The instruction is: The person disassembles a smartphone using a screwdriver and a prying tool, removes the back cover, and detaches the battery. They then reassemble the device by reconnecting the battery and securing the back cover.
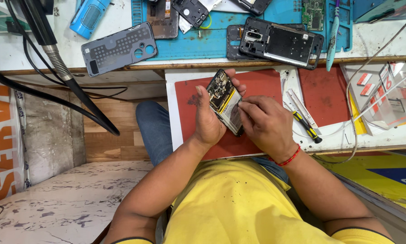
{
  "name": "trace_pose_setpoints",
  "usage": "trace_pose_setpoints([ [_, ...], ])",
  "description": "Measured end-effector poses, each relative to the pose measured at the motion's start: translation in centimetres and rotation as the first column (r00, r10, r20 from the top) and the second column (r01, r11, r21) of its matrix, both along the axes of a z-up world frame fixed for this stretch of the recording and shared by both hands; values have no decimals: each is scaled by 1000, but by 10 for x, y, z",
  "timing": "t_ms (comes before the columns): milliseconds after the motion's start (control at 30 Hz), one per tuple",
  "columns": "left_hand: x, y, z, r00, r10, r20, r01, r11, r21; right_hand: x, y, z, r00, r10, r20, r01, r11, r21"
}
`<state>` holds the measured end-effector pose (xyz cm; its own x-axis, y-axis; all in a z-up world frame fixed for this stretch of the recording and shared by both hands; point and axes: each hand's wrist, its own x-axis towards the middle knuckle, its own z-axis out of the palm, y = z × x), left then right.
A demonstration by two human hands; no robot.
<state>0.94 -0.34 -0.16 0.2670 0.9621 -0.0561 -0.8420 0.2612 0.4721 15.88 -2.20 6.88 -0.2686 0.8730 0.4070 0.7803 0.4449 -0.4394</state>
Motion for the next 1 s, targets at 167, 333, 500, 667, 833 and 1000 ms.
trace_pose_setpoints([
  [167,0,0,-1,1000,-9,-16,9,1000,-20,-3,4,-19,999,-36,6,36,999,-38],
  [333,0,2,3,996,-18,-89,25,997,79,5,14,-44,980,-121,-161,85,973,-215],
  [500,1,1,12,971,16,-239,36,977,212,16,8,-42,918,-184,-352,52,935,-352],
  [667,0,6,25,958,-12,-286,78,973,219,25,10,-17,914,-37,-405,-106,940,-325],
  [833,1,11,36,921,1,-390,108,961,257,22,17,-7,980,83,-181,-109,985,-136],
  [1000,-10,21,36,868,35,-496,115,956,270,12,18,-12,990,130,-61,-140,971,-195],
])
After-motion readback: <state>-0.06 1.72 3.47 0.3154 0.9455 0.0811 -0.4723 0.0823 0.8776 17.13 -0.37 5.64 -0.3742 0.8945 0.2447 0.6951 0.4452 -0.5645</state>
